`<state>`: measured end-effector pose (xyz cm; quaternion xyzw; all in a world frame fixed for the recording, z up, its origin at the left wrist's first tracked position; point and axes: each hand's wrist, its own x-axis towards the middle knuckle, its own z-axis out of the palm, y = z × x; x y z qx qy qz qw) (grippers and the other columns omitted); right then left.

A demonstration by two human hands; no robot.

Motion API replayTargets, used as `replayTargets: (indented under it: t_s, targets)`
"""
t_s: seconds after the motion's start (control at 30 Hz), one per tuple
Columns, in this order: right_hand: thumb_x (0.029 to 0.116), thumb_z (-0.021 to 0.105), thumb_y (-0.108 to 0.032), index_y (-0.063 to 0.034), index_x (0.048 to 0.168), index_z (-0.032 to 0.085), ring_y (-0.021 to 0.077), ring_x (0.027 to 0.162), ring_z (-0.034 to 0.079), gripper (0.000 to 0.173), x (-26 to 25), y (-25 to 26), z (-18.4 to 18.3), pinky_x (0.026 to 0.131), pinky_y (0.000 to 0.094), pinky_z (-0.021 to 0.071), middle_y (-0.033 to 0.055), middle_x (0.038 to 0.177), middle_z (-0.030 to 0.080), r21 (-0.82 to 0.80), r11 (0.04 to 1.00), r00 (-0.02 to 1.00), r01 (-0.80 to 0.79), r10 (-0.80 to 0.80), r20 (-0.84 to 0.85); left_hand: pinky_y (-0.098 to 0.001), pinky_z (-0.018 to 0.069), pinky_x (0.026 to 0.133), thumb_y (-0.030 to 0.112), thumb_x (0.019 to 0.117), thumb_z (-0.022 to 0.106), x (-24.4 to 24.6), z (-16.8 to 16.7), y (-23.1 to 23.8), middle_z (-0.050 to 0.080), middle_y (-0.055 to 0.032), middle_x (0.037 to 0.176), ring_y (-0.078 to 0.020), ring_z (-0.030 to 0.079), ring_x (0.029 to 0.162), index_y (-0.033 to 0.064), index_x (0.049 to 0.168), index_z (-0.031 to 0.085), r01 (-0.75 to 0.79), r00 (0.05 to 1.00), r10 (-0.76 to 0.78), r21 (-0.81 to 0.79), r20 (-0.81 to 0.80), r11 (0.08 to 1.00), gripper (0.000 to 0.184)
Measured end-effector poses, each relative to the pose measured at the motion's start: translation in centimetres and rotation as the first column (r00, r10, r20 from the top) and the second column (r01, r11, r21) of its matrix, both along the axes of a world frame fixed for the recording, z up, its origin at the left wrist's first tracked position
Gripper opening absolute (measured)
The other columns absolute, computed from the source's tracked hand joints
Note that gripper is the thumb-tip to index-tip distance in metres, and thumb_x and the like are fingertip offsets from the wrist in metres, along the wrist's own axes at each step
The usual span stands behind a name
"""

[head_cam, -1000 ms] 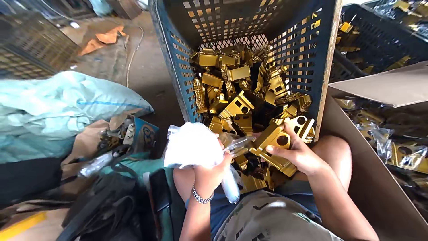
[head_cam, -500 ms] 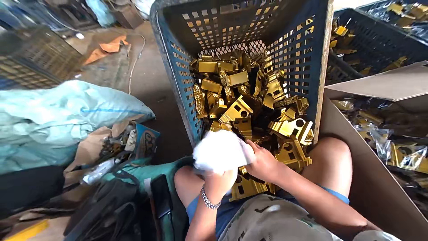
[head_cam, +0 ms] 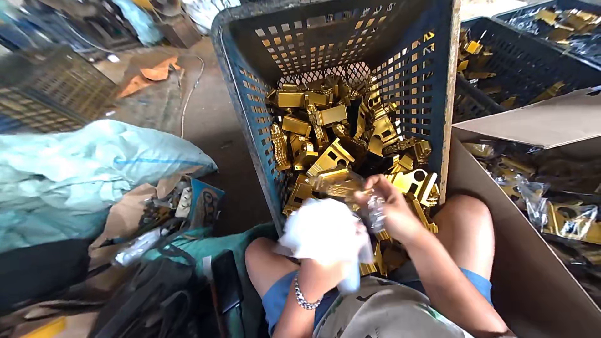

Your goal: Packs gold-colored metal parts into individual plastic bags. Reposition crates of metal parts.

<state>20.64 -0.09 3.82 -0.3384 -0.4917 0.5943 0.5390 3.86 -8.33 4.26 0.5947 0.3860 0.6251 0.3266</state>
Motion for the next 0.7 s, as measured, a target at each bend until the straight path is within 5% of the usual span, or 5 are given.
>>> replayTargets:
  t_s: [0.13, 0.23, 0.33, 0.57, 0.7]
  targets:
    - [0.0989, 0.050, -0.055, -0.0145, 0.095, 0.076, 0.0102, 0.076, 0.069, 0.049, 5.3, 2.2, -0.3, 0.069, 0.0269, 0.0572, -0.0009, 0.084, 0.072, 0.101, 0.989, 0.510, -0.107, 0.141, -0.848, -0.0318, 0.0640, 0.074, 0.005, 0.0862, 0.063, -2.4, 1.1, -0.1, 0.075, 0.0017, 0.094, -0.0116, 0.074, 0.079, 0.0014, 0.115, 0.053, -0.062, 0.938, 0.165, -0.320, 0.306, 0.945, 0.031]
    - [0.1037, 0.033, -0.064, -0.0227, 0.101, 0.070, 0.0057, 0.076, 0.068, 0.055, 2.6, 1.3, 1.7, 0.069, 0.0250, 0.0574, -0.0060, 0.086, 0.072, -0.015, 0.977, 0.937, -0.211, 0.198, -0.287, -0.0245, 0.0594, 0.092, 0.003, 0.0772, 0.082, -0.5, -0.1, 0.7, 0.073, -0.0014, 0.107, -0.0037, 0.070, 0.099, -0.0114, 0.123, 0.054, -0.200, 0.972, 0.221, -0.219, 0.075, 0.955, 0.055]
    - [0.0976, 0.065, -0.014, -0.0002, 0.105, 0.071, 0.0047, 0.090, 0.068, 0.017, -0.2, -0.5, 3.0, 0.082, 0.0242, 0.0600, 0.0006, 0.103, 0.071, 0.069, 0.950, 0.931, -0.306, 0.283, 0.229, -0.0227, 0.0552, 0.096, 0.008, 0.0741, 0.084, 1.0, -1.1, 2.4, 0.071, -0.0089, 0.107, -0.0044, 0.067, 0.102, -0.0141, 0.115, 0.061, -0.284, 0.956, 0.282, -0.011, -0.084, 0.959, 0.052]
    - [0.1040, 0.054, -0.015, -0.0050, 0.090, 0.064, -0.0050, 0.063, 0.060, 0.020, 0.1, -2.5, 1.1, 0.062, 0.0147, 0.0531, -0.0093, 0.073, 0.062, -0.038, 0.947, 0.881, -0.320, 0.312, 0.355, -0.0247, 0.0585, 0.093, 0.007, 0.0730, 0.088, 0.9, 0.6, 0.4, 0.072, 0.0027, 0.110, -0.0033, 0.069, 0.100, -0.0075, 0.129, 0.053, -0.002, 0.980, 0.045, -0.217, 0.193, 0.976, 0.068]
    - [0.0958, 0.065, -0.004, -0.0046, 0.096, 0.067, 0.0010, 0.070, 0.069, 0.003, 1.5, -2.5, 0.2, 0.069, 0.0211, 0.0610, -0.0072, 0.081, 0.071, -0.075, 0.897, 0.868, -0.436, 0.441, 0.230, -0.0232, 0.0568, 0.092, 0.017, 0.0792, 0.082, -2.2, -1.5, 0.7, 0.073, -0.0130, 0.104, -0.0054, 0.070, 0.098, -0.0176, 0.113, 0.060, -0.348, 0.889, 0.316, -0.039, -0.332, 0.937, 0.053]
